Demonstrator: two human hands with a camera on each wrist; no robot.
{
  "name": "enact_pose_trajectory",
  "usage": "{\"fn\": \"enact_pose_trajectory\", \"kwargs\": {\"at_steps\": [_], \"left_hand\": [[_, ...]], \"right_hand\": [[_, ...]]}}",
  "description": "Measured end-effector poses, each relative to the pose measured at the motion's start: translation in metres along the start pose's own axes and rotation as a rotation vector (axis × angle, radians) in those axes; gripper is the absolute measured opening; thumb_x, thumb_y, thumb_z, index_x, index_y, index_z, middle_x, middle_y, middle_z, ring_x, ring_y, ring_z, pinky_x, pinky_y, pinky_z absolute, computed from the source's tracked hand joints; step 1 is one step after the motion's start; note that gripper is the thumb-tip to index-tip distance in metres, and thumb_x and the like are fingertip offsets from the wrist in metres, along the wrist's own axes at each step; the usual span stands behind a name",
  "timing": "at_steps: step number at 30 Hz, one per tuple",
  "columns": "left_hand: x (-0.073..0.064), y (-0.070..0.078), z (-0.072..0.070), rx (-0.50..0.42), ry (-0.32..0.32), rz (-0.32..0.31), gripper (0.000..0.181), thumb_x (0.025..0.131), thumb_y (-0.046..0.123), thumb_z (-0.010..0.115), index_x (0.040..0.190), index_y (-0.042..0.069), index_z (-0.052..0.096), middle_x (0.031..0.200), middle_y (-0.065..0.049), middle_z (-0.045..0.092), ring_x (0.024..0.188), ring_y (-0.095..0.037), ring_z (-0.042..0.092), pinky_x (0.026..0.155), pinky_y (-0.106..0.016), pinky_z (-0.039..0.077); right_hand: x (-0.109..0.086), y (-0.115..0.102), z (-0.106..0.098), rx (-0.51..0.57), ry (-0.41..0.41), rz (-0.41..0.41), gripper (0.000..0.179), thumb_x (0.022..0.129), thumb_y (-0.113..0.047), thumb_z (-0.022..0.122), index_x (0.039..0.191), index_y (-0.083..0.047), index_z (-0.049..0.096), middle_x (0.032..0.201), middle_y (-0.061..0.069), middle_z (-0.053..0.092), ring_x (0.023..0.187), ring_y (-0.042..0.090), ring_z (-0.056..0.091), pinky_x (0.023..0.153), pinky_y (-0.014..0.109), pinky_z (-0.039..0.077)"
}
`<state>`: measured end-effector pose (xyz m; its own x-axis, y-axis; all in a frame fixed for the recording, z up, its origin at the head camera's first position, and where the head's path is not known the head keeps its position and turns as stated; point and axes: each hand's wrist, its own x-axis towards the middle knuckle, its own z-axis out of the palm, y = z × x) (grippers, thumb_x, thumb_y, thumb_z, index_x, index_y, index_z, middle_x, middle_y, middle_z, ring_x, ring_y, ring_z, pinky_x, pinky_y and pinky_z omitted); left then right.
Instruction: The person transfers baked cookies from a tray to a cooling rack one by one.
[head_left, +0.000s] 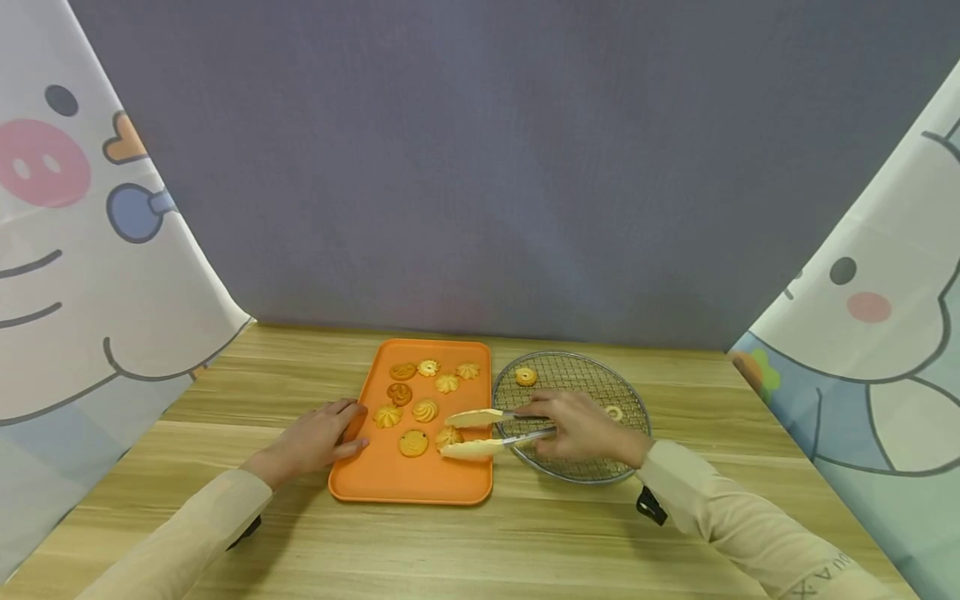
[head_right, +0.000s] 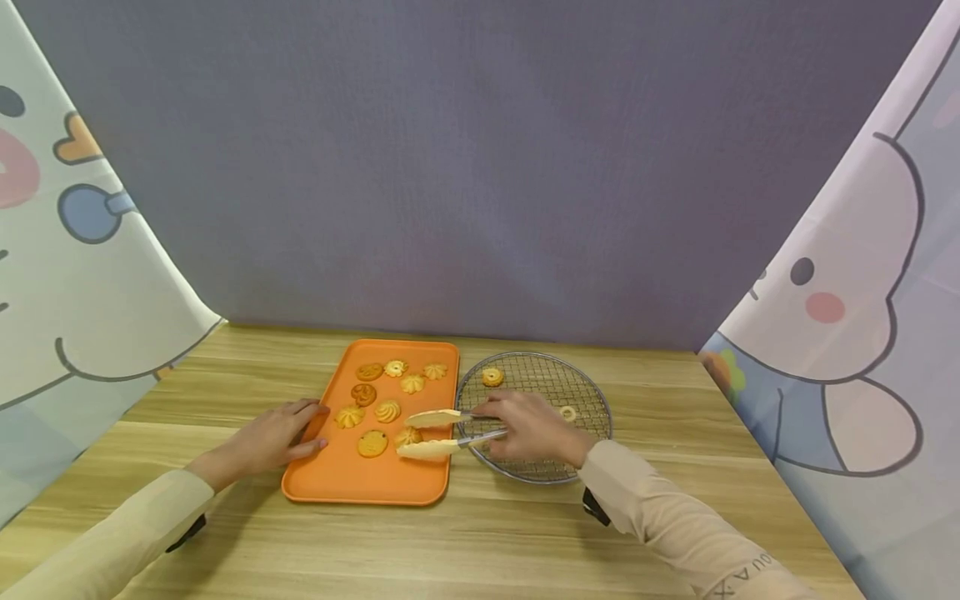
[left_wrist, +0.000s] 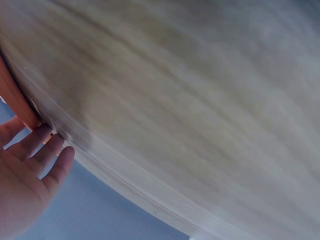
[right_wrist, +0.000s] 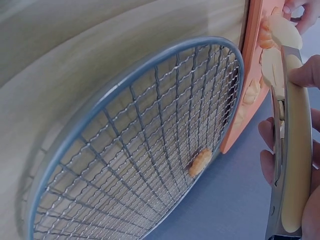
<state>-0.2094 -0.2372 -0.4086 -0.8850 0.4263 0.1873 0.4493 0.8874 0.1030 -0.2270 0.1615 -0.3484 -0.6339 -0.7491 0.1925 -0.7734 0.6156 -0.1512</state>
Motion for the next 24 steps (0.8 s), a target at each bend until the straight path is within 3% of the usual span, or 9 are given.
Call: {"fn": "enact_pose_trajectory", "kwargs": {"at_steps": [3,10,18,24], "left_hand": [[0.0,0.0,0.0,0.001,0.0,0.0,0.052,0.086,0.039,0.06,0.12,0.0,0.054,0.123,-0.021,0.053,0.11,-0.041,0.053,0.086,-0.057,0.044],[0.0,-0.001,0.001,0.006,0.001,0.002,0.052,0.086,0.039,0.06,0.12,0.001,0.054,0.124,-0.021,0.053,0.11,-0.041,0.053,0.086,-0.057,0.044],[0.001,-0.001,0.002,0.012,0.012,0.006,0.051,0.086,0.039,0.061,0.119,0.001,0.055,0.123,-0.021,0.054,0.109,-0.041,0.054,0.085,-0.057,0.045],[0.001,-0.002,0.002,0.015,0.015,0.011,0.052,0.085,0.039,0.061,0.119,0.001,0.055,0.122,-0.021,0.054,0.108,-0.041,0.054,0.085,-0.056,0.045]], "right_hand": [[-0.001,0.002,-0.001,0.016,0.01,-0.006,0.049,0.069,-0.019,0.069,0.116,-0.011,0.063,0.115,0.012,0.062,0.052,-0.002,0.045,0.046,0.014,0.039],[-0.003,0.009,-0.007,0.009,0.037,0.014,0.047,0.07,-0.017,0.069,0.116,-0.011,0.063,0.108,0.005,0.063,0.06,0.005,0.052,0.052,0.015,0.04],[-0.007,0.021,-0.015,-0.011,0.057,0.049,0.047,0.07,-0.016,0.068,0.117,-0.012,0.063,0.105,0.003,0.063,0.054,-0.001,0.041,0.05,0.017,0.037],[-0.014,0.031,-0.019,-0.021,0.047,0.118,0.051,0.071,-0.019,0.067,0.121,-0.012,0.061,0.112,0.009,0.062,0.05,-0.003,0.039,0.05,0.019,0.036]]}}
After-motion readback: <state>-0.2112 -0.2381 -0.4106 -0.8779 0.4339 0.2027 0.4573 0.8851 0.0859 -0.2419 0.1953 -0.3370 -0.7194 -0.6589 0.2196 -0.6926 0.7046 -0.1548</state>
